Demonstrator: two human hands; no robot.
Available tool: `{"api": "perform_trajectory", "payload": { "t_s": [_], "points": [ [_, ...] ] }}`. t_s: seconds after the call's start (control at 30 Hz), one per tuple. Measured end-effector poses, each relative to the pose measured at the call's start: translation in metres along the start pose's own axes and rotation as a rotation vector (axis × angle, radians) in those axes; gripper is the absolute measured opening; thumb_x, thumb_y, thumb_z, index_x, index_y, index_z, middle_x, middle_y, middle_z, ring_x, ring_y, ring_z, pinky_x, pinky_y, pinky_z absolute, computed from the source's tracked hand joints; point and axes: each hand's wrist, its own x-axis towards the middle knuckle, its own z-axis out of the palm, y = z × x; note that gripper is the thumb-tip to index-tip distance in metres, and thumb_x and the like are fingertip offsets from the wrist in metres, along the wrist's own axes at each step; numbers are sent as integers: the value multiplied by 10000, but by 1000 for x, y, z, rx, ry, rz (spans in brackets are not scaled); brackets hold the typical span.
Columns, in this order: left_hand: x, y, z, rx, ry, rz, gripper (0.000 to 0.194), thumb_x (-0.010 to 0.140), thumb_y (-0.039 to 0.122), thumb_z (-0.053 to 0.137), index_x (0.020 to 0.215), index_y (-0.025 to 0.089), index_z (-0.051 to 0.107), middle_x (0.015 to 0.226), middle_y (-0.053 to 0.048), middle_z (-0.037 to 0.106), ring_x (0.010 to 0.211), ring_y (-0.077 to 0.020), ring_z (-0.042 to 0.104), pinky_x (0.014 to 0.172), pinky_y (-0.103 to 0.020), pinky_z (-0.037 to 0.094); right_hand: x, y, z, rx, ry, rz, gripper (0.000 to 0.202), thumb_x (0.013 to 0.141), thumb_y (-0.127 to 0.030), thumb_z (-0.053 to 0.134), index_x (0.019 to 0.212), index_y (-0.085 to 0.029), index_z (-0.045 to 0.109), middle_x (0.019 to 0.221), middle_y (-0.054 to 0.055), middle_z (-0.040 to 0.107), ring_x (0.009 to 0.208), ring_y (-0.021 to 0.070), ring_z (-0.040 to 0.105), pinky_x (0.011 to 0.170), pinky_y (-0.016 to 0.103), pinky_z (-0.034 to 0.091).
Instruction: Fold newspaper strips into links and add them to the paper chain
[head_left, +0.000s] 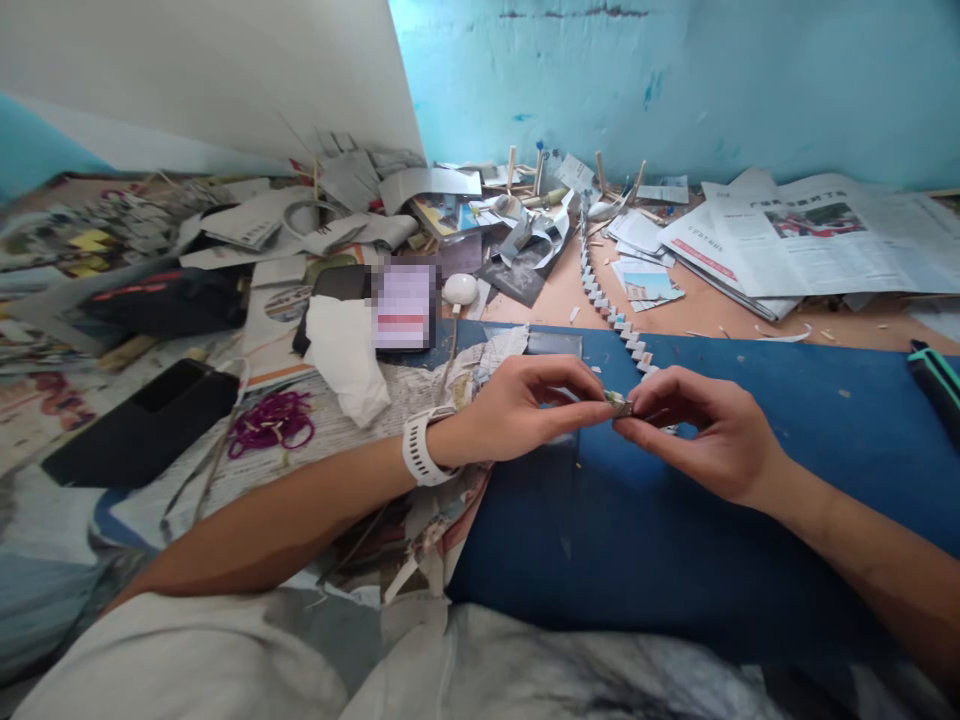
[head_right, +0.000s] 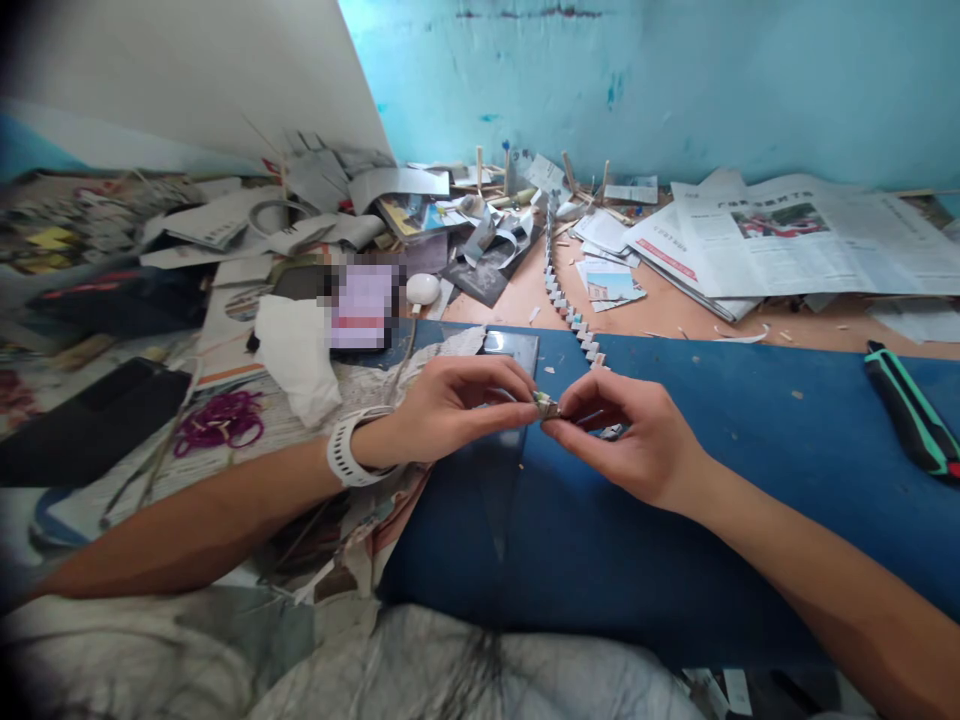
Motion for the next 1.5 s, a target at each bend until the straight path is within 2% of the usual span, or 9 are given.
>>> {"api": "perform_trajectory", "payload": {
  "t_s": [0.2,0.33,0.5,0.73,0.97,1.23,1.5],
  "points": [
    [3,-5,0,-174,38,-114,223,833,330,845,929,136,791,914,-80,770,832,-153,707,753,-244,587,-1,-3,3,29,60,35,141,858,-329,820,899,-234,722,862,8,741,731,145,722,678,238,647],
    [3,-6,1,-237,55,-135,222,825,319,853,921,131,785,898,-73,772,820,-145,714,759,-238,591,-1,-2,4,66,88,44,154,845,-298,834,953,-253,734,866,-8,747,736,138,735,679,213,644],
    [2,-3,1,-240,77,-108,209,836,313,844,891,126,770,872,-72,762,809,-151,718,757,-252,588,-1,-4,3,45,108,46,129,853,-290,828,967,-263,771,882,-4,752,742,126,731,652,182,626],
    [3,-6,1,-317,-18,-121,209,859,279,827,957,128,721,931,-73,747,873,-156,724,821,-280,597,-1,-4,1,27,79,9,107,896,-285,784,999,-267,762,926,2,730,792,130,715,652,187,608],
    [-1,-1,6,-138,24,-52,216,851,295,832,884,109,727,874,-78,727,787,-127,664,684,-228,539,-2,-3,6,0,44,13,157,870,-327,814,937,-239,702,831,-12,715,681,128,703,611,214,603],
    [-3,-2,8,-240,40,-27,209,887,284,799,873,121,669,855,-76,743,788,-152,724,728,-268,587,-4,-4,10,42,119,-14,124,896,-302,797,983,-245,730,885,5,736,712,137,720,599,224,588],
    [2,-2,3,-366,-31,-183,275,821,297,856,771,108,662,863,-78,752,779,-166,752,750,-284,624,-6,-4,15,-35,217,-76,100,920,-319,768,961,-233,738,893,40,741,714,163,695,561,268,556]
  ]
}}
